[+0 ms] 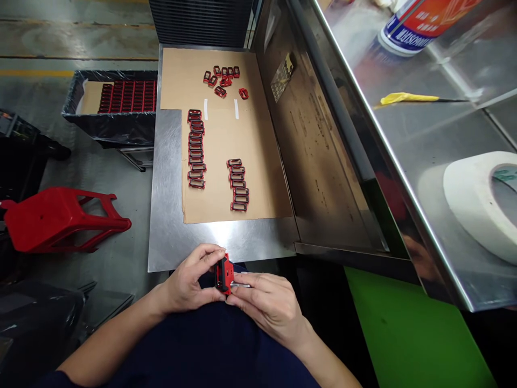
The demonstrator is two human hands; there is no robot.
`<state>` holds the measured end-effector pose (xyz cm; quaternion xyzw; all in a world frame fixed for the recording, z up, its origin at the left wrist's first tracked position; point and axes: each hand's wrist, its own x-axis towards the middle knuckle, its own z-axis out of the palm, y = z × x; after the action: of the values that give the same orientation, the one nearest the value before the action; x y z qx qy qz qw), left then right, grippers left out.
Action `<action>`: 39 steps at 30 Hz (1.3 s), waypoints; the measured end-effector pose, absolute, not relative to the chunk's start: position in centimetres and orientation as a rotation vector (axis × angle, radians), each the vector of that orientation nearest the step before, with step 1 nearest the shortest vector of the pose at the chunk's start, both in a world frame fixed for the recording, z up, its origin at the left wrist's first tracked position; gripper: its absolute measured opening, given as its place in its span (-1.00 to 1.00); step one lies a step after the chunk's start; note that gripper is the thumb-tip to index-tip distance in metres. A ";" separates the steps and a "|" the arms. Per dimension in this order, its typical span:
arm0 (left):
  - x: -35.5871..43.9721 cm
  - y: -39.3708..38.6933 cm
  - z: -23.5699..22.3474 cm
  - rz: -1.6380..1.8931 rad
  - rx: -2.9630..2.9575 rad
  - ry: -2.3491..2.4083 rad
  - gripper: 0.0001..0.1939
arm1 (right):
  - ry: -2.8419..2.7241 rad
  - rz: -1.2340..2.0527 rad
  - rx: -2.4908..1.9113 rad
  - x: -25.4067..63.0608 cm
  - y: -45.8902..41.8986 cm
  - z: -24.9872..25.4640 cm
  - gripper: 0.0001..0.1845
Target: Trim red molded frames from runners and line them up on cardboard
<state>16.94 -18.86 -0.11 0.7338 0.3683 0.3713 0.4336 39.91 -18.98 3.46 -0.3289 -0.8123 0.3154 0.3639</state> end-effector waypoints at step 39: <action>15.6 -2.7 -13.6 0.426 1.482 2.523 -0.27 | -1.610 1.661 -1.499 43.6 -20.7 0.5 -0.97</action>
<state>15.63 -2.73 -13.62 0.4991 0.8496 0.1434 0.0920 43.60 -20.72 0.49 -0.5338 -0.5733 0.5914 0.1913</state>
